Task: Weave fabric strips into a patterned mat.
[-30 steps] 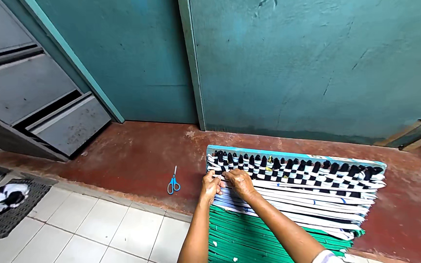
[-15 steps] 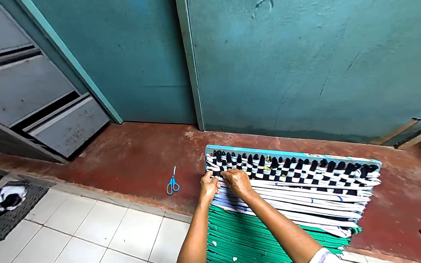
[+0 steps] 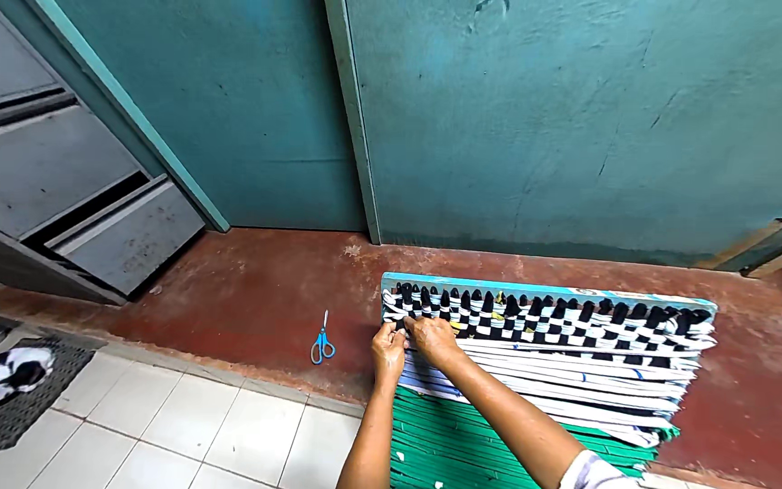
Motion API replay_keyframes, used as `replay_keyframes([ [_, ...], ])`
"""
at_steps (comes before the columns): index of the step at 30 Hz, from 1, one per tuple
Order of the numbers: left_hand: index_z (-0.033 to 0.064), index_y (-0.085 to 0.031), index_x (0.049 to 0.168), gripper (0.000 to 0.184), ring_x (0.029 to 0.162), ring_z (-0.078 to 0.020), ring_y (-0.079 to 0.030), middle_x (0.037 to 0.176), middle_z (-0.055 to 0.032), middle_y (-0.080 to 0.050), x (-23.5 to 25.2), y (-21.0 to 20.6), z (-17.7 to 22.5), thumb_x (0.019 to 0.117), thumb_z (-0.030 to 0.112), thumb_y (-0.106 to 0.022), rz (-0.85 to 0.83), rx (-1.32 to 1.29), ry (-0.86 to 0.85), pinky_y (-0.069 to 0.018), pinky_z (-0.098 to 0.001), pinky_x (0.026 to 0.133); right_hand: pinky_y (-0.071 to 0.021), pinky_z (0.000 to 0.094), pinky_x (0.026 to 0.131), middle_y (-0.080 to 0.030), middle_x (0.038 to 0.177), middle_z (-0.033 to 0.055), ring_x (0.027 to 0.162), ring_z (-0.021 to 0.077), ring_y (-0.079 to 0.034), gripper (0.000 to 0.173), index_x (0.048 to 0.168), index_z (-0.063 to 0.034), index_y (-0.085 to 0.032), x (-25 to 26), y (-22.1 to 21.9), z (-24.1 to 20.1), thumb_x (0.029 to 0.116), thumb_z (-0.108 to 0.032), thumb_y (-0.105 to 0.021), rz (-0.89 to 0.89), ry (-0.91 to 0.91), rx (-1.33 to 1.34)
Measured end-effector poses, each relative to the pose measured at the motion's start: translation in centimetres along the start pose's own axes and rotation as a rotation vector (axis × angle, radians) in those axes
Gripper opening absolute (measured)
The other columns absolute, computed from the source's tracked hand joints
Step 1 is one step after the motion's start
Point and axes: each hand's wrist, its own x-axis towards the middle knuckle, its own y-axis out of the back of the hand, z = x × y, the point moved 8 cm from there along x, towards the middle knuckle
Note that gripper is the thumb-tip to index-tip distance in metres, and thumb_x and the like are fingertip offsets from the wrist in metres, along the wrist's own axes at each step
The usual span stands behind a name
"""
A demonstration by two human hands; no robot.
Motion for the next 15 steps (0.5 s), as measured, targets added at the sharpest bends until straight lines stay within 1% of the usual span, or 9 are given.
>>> replay_keyframes([
  [2, -0.0081, -0.059, 0.11, 0.014, 0.046, -0.0058, -0.051, 0.062, -0.0011, -0.055, 0.0, -0.5, -0.6, 0.1026, -0.003, -0.049, -0.06, -0.167, 0.116, -0.0463, -0.0209, 0.045, -0.0476, 0.0587, 0.099, -0.066, 0.128, 0.0243, 0.119, 0.0435, -0.063, 0.034, 0.138, -0.0058, -0.06, 0.3, -0.1, 0.3, 0.1068, -0.011, -0.047, 0.004, 0.014, 0.027],
  [3, -0.0071, -0.057, 0.111, 0.014, 0.044, -0.0056, -0.05, 0.06, -0.0005, -0.054, 0.0, -0.7, -0.8, 0.1034, -0.003, -0.046, -0.098, -0.218, 0.158, -0.0455, -0.0205, 0.044, -0.048, 0.0589, 0.099, -0.067, 0.125, 0.0237, 0.118, 0.0429, -0.064, 0.033, 0.135, -0.0058, -0.062, 0.5, -0.1, 0.6, 0.1055, -0.01, -0.048, 0.025, 0.038, 0.057],
  [6, -0.0033, -0.052, 0.111, 0.011, 0.042, -0.0053, -0.049, 0.059, 0.0004, -0.053, 0.1, -1.1, -0.9, 0.1035, -0.004, -0.045, -0.205, -0.276, 0.227, -0.0451, -0.0196, 0.042, -0.0476, 0.0578, 0.101, -0.071, 0.121, 0.0202, 0.116, 0.0396, -0.066, 0.036, 0.132, -0.008, -0.068, 0.7, 0.2, 1.5, 0.1022, -0.005, -0.048, 0.078, 0.121, 0.198],
  [8, -0.0008, -0.052, 0.109, 0.01, 0.043, -0.0053, -0.049, 0.06, 0.0006, -0.054, 0.1, -1.0, -0.9, 0.103, -0.004, -0.044, -0.269, -0.307, 0.246, -0.0455, -0.0191, 0.042, -0.0471, 0.0572, 0.103, -0.073, 0.12, 0.019, 0.117, 0.0385, -0.067, 0.037, 0.13, -0.0081, -0.071, 0.8, 0.3, 2.0, 0.1005, -0.004, -0.05, 0.123, 0.144, 0.322],
  [11, 0.0025, -0.052, 0.108, 0.013, 0.044, -0.0046, -0.051, 0.06, 0.0023, -0.054, 0.0, -0.7, -1.0, 0.1011, -0.004, -0.043, -0.337, -0.37, 0.243, -0.0463, -0.0186, 0.043, -0.0471, 0.0548, 0.104, -0.074, 0.117, 0.0174, 0.116, 0.0359, -0.067, 0.033, 0.125, -0.007, -0.073, 0.8, 0.1, 2.3, 0.1005, -0.005, -0.05, 0.186, 0.089, 0.464],
  [13, 0.0027, -0.052, 0.108, 0.014, 0.044, -0.0046, -0.051, 0.06, 0.0025, -0.055, 0.0, -0.6, -1.1, 0.0993, -0.003, -0.043, -0.361, -0.392, 0.226, -0.0463, -0.0188, 0.044, -0.048, 0.0539, 0.103, -0.074, 0.115, 0.0171, 0.114, 0.0346, -0.068, 0.031, 0.121, -0.0056, -0.075, 0.8, 0.0, 2.4, 0.1002, -0.005, -0.052, 0.225, 0.025, 0.553],
  [15, 0.0012, -0.053, 0.111, 0.017, 0.045, -0.0041, -0.051, 0.06, 0.0032, -0.055, 0.0, -0.4, -1.2, 0.097, -0.003, -0.044, -0.375, -0.366, 0.196, -0.0462, -0.0187, 0.044, -0.0496, 0.053, 0.1, -0.075, 0.111, 0.0169, 0.11, 0.0333, -0.069, 0.027, 0.117, -0.0044, -0.076, 0.9, -0.1, 2.5, 0.0997, -0.007, -0.055, 0.259, -0.034, 0.64],
])
